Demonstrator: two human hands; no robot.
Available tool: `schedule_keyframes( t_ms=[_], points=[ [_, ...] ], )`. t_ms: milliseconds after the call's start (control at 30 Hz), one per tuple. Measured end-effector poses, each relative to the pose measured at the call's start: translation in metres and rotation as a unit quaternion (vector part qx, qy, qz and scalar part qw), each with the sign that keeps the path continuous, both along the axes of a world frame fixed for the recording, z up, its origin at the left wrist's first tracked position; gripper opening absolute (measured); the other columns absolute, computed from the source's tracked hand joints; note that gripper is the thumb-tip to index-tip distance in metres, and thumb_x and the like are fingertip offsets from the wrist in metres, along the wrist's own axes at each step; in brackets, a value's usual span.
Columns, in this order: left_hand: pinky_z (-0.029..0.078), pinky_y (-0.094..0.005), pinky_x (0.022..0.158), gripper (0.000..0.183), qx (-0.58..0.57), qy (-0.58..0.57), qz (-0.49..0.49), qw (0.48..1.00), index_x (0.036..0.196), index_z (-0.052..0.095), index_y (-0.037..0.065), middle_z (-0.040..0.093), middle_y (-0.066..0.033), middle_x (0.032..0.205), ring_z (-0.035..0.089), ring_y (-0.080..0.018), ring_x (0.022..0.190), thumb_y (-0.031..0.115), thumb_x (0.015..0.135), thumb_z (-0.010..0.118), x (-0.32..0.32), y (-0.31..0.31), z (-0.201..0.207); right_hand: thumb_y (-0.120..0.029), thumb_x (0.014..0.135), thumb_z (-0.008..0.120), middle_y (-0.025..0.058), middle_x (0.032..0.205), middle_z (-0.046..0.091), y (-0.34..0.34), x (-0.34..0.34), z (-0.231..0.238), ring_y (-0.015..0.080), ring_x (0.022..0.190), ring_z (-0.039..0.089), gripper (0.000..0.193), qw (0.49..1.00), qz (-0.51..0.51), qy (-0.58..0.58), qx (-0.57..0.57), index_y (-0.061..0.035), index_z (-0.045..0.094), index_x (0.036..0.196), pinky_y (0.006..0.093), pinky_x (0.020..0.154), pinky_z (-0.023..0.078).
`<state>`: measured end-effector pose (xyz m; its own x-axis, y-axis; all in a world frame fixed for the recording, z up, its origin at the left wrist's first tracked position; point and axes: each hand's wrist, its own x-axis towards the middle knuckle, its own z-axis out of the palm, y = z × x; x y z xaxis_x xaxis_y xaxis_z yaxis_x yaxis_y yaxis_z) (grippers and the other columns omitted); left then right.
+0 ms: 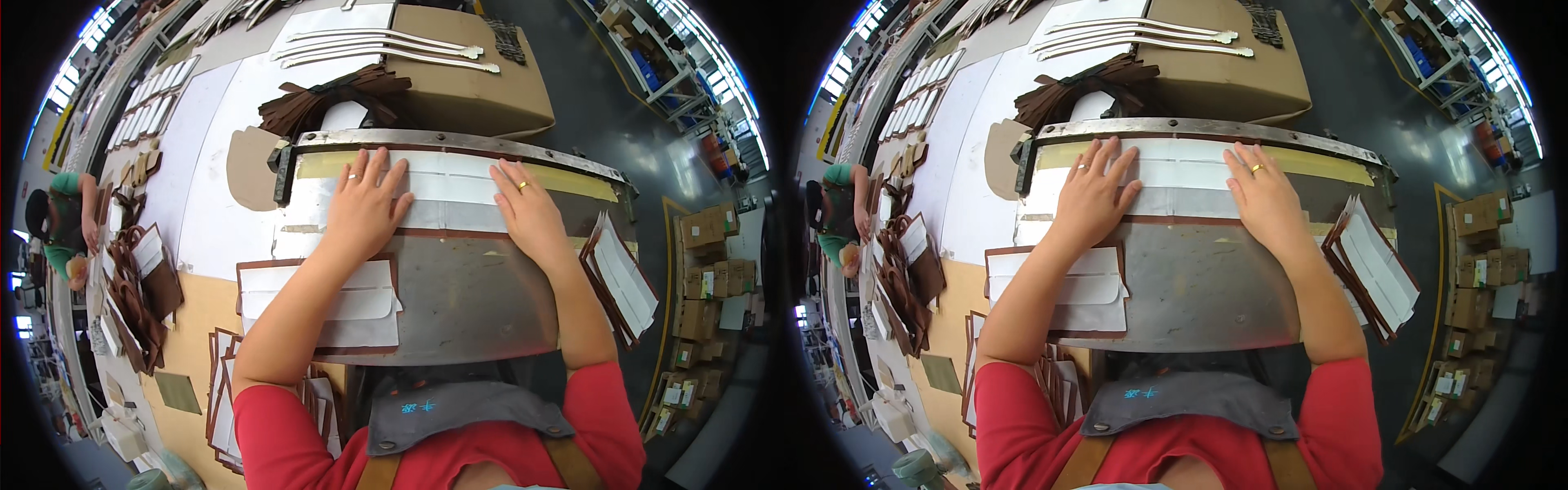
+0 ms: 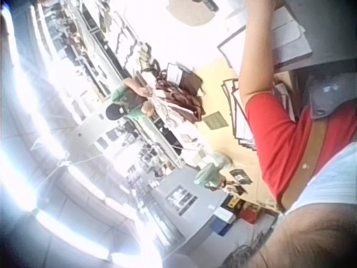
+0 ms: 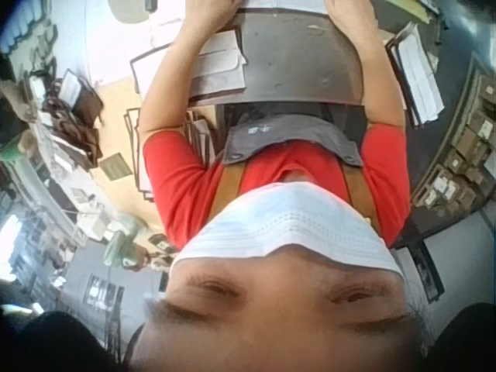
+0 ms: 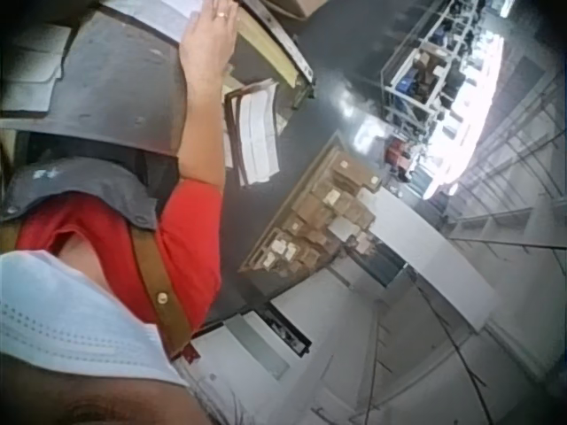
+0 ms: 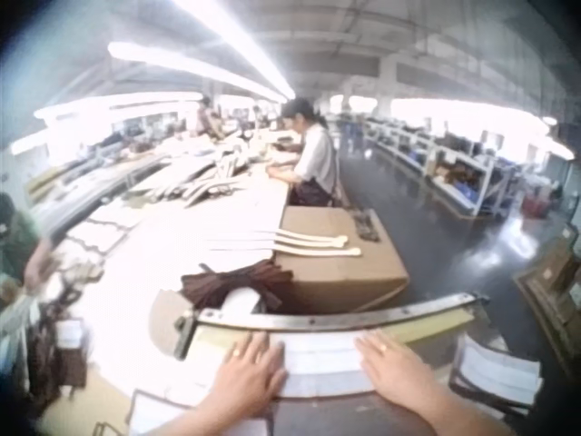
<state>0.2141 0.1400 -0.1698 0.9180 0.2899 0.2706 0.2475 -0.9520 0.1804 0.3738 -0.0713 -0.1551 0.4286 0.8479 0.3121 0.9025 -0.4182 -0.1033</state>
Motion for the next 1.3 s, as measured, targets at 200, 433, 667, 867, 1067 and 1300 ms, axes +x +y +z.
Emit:
schedule_keyframes(
  t_ms=[200, 433, 667, 867, 1067, 1300],
  points=[
    [0.030, -0.0450, 0.105, 0.043, 0.051, -0.019, 0.020, 0.998, 0.130, 0.048, 0.017, 0.045, -0.0151, 0.132, 0.040, -0.0359, 0.125, 0.037, 0.092, 0.050, 0.001, -0.001, 0.000, -0.021, 0.092, 0.050, 0.0107, 0.130, 0.051, 0.004, 0.003, 0.000, 0.0318, 0.122, 0.045, 0.034, 1.000, 0.009, -0.011, 0.002, -0.0077, 0.054, 0.124, 0.0406, 0.102, 0.037],
    [0.039, -0.0413, 0.092, 0.040, 0.067, -0.017, 0.012, 0.997, 0.125, 0.052, 0.014, 0.053, -0.0120, 0.114, 0.051, -0.0316, 0.106, 0.029, 0.088, 0.055, 0.001, -0.006, 0.011, -0.013, 0.086, 0.059, 0.0107, 0.118, 0.057, 0.003, -0.007, 0.010, 0.0275, 0.110, 0.053, 0.031, 0.998, 0.031, 0.031, 0.041, -0.0050, 0.058, 0.116, 0.0400, 0.098, 0.041],
    [0.042, -0.0404, 0.090, 0.038, 0.090, -0.023, 0.013, 0.996, 0.122, 0.053, 0.012, 0.054, -0.0125, 0.115, 0.052, -0.0318, 0.105, 0.026, 0.087, 0.057, 0.001, -0.010, 0.010, -0.013, 0.087, 0.057, 0.0125, 0.119, 0.057, 0.001, -0.006, 0.011, 0.0287, 0.112, 0.052, 0.032, 0.999, 0.028, 0.024, 0.024, -0.0045, 0.057, 0.118, 0.0411, 0.098, 0.042],
    [0.046, -0.0398, 0.085, 0.039, 0.087, -0.030, 0.001, 0.996, 0.121, 0.054, 0.011, 0.055, -0.0144, 0.116, 0.053, -0.0330, 0.107, 0.024, 0.085, 0.059, -0.001, -0.012, 0.012, -0.012, 0.086, 0.056, 0.0119, 0.121, 0.055, 0.001, -0.010, 0.011, 0.0297, 0.114, 0.051, 0.034, 1.000, 0.015, 0.002, -0.009, -0.0048, 0.055, 0.120, 0.0401, 0.097, 0.043],
    [0.047, -0.0390, 0.083, 0.040, 0.096, -0.038, 0.005, 0.995, 0.120, 0.054, 0.011, 0.056, -0.0149, 0.115, 0.054, -0.0324, 0.104, 0.023, 0.083, 0.062, -0.004, -0.010, 0.009, -0.011, 0.087, 0.054, 0.0132, 0.124, 0.054, 0.002, -0.013, 0.009, 0.0310, 0.115, 0.051, 0.034, 1.000, 0.014, 0.010, -0.014, -0.0040, 0.054, 0.120, 0.0393, 0.098, 0.042],
    [0.047, -0.0393, 0.078, 0.026, 0.059, -0.064, 0.007, 0.996, 0.111, 0.059, 0.013, 0.057, -0.0087, 0.104, 0.055, -0.0308, 0.096, 0.018, 0.085, 0.058, -0.003, -0.007, 0.011, -0.016, 0.087, 0.056, 0.0116, 0.123, 0.055, -0.003, -0.008, 0.013, 0.0306, 0.112, 0.052, 0.033, 0.998, 0.027, 0.048, -0.005, -0.0056, 0.056, 0.118, 0.0393, 0.094, 0.044]
  ],
)
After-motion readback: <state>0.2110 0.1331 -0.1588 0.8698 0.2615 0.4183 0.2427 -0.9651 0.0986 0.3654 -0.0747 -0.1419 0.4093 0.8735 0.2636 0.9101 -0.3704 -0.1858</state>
